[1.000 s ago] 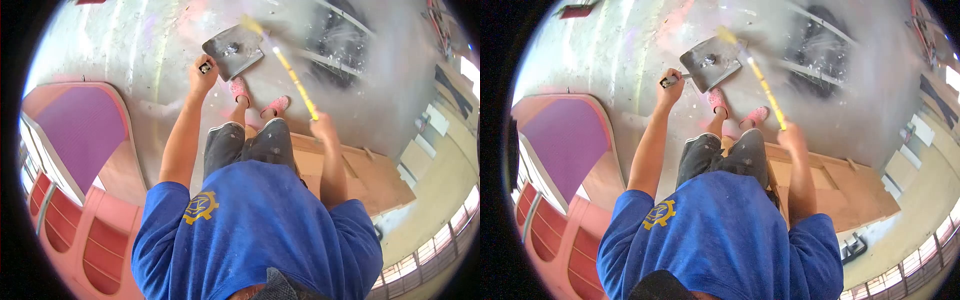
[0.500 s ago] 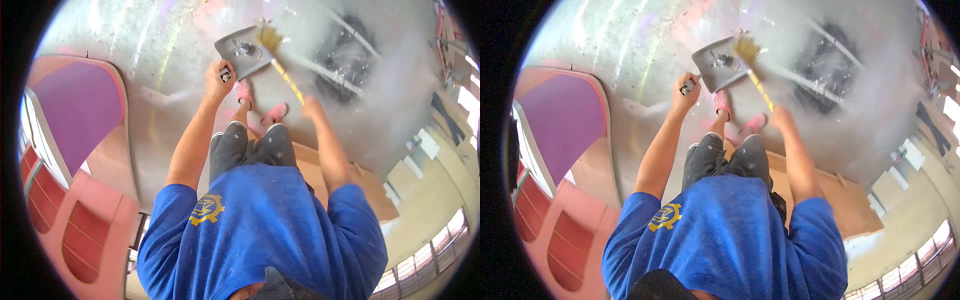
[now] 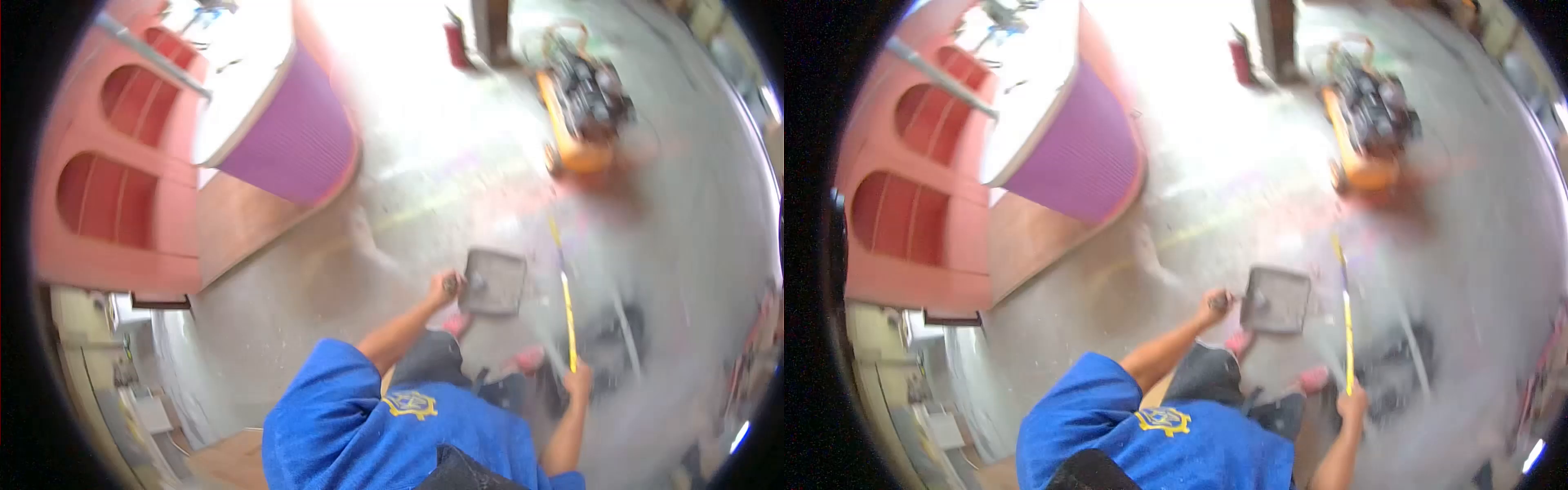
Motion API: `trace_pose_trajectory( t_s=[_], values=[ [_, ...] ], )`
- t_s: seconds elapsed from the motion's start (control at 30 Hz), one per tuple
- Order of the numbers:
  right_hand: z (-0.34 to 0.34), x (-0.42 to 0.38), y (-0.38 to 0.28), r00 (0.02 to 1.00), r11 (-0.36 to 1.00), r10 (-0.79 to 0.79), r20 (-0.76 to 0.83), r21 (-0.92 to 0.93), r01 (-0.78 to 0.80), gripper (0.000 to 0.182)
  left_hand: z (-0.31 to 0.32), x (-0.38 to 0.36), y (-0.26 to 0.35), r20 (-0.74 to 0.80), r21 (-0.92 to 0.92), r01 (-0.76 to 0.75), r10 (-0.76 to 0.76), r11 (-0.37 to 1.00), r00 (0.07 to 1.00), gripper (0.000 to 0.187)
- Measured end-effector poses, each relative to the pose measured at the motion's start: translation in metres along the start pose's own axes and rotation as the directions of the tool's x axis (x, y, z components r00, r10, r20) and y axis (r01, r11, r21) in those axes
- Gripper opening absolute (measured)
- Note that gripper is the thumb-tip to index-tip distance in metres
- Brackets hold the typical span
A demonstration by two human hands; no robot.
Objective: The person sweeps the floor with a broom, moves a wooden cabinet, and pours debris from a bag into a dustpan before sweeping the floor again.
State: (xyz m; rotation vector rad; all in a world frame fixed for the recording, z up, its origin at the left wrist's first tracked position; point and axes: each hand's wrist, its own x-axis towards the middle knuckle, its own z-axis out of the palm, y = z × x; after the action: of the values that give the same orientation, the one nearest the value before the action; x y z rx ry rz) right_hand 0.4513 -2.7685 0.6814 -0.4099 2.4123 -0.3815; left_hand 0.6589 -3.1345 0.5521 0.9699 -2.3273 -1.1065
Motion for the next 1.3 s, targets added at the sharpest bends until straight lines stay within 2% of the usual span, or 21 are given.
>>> trace_pose_trajectory(
  t_s=[0.03, 0.13, 0.27, 0.37, 0.4, 0.47, 0.5, 0.57, 0.6, 0.63, 0.7, 0.8, 0.83, 0.9, 0.93, 0.97, 1.07, 1.13, 1.17, 1.23, 1.3],
  values=[
    [-0.010, 0.023, 0.012, 0.993, 0.987, 0.110, -0.048, -0.109, -0.115, 0.040, 0.001, -0.006, 0.019, -0.073, -0.259, 0.066, -0.088, 0.964, 0.993, 0.007],
    [-0.060, 0.051, 0.018, 0.995, 0.989, -0.007, -0.103, -0.149, -0.008, 0.034, -0.002, -0.045, 0.047, -0.056, -0.287, 0.122, -0.144, 0.950, 0.988, 0.012],
    [-0.121, 0.167, 0.035, 0.996, 0.927, -0.094, -0.008, -0.366, 0.084, 0.032, 0.001, -0.080, 0.122, -0.158, -0.349, 0.137, -0.203, 0.927, 0.966, 0.014],
    [-0.137, 0.283, 0.040, 0.983, 0.859, -0.170, 0.066, -0.480, 0.180, 0.031, 0.012, -0.102, 0.179, -0.356, -0.209, 0.170, -0.237, 0.963, 0.904, 0.014],
    [-0.141, 0.317, 0.039, 0.965, 0.873, -0.261, 0.024, -0.420, 0.247, 0.026, 0.017, -0.109, 0.191, -0.367, -0.161, 0.226, -0.270, 0.961, 0.890, 0.015],
    [-0.148, 0.374, 0.022, 0.918, 0.813, -0.394, 0.037, -0.452, 0.367, 0.026, 0.040, -0.143, 0.158, -0.417, -0.053, 0.236, -0.236, 0.970, 0.878, 0.016],
    [-0.145, 0.409, 0.018, 0.891, 0.805, -0.451, 0.046, -0.411, 0.429, 0.026, 0.043, -0.147, 0.184, -0.416, -0.110, 0.303, -0.321, 0.947, 0.851, 0.016],
    [-0.156, 0.425, -0.027, 0.947, 0.811, -0.303, 0.105, -0.493, 0.314, 0.027, 0.056, -0.154, 0.226, -0.435, -0.194, 0.396, -0.440, 0.898, 0.786, 0.016],
    [-0.147, 0.436, -0.043, 0.949, 0.791, -0.284, 0.134, -0.526, 0.311, 0.028, 0.064, -0.160, 0.224, -0.487, -0.211, 0.394, -0.446, 0.895, 0.751, 0.016],
    [-0.132, 0.455, -0.044, 0.945, 0.797, -0.308, 0.106, -0.515, 0.317, 0.029, 0.078, -0.173, 0.217, -0.511, -0.403, 0.291, -0.477, 0.868, 0.715, 0.016],
    [-0.100, 0.485, -0.040, 0.939, 0.752, -0.283, 0.195, -0.563, 0.343, 0.029, 0.095, -0.194, 0.217, -0.531, -0.420, 0.415, -0.589, 0.807, 0.609, 0.017],
    [-0.069, 0.463, -0.019, 0.895, 0.654, -0.244, 0.373, -0.618, 0.436, 0.028, 0.103, -0.208, 0.224, -0.550, -0.389, 0.485, -0.620, 0.783, 0.560, 0.018],
    [-0.066, 0.447, -0.009, 0.873, 0.616, -0.235, 0.428, -0.629, 0.475, 0.028, 0.108, -0.212, 0.223, -0.548, -0.375, 0.480, -0.607, 0.793, 0.575, 0.017],
    [-0.069, 0.395, 0.017, 0.884, 0.639, -0.184, 0.430, -0.631, 0.440, 0.026, 0.135, -0.223, 0.208, -0.556, -0.355, 0.459, -0.579, 0.814, 0.596, 0.017],
    [-0.068, 0.376, 0.038, 0.868, 0.616, -0.177, 0.464, -0.635, 0.465, 0.028, 0.147, -0.234, 0.195, -0.543, -0.391, 0.428, -0.580, 0.815, 0.607, 0.016],
    [-0.069, 0.356, 0.054, 0.847, 0.588, -0.169, 0.504, -0.638, 0.497, 0.029, 0.156, -0.239, 0.193, -0.557, -0.493, 0.357, -0.603, 0.794, 0.571, 0.016],
    [-0.102, 0.298, 0.095, 0.842, 0.698, -0.286, 0.457, -0.504, 0.510, 0.038, 0.160, -0.254, 0.188, -0.603, -0.350, 0.444, -0.561, 0.825, 0.567, 0.014],
    [-0.113, 0.291, 0.125, 0.860, 0.748, -0.347, 0.375, -0.442, 0.495, 0.042, 0.166, -0.261, 0.189, -0.619, -0.391, 0.433, -0.580, 0.812, 0.529, 0.014],
    [-0.117, 0.298, 0.131, 0.875, 0.733, -0.335, 0.350, -0.486, 0.475, 0.043, 0.169, -0.263, 0.191, -0.626, -0.408, 0.425, -0.586, 0.808, 0.514, 0.013],
    [-0.119, 0.315, 0.139, 0.909, 0.708, -0.302, 0.289, -0.570, 0.417, 0.045, 0.173, -0.261, 0.197, -0.650, -0.312, 0.450, -0.534, 0.837, 0.541, 0.013],
    [-0.105, 0.338, 0.127, 0.879, 0.618, -0.358, 0.315, -0.626, 0.476, 0.038, 0.179, -0.257, 0.201, -0.654, -0.224, 0.460, -0.483, 0.859, 0.583, 0.013]
  ],
)
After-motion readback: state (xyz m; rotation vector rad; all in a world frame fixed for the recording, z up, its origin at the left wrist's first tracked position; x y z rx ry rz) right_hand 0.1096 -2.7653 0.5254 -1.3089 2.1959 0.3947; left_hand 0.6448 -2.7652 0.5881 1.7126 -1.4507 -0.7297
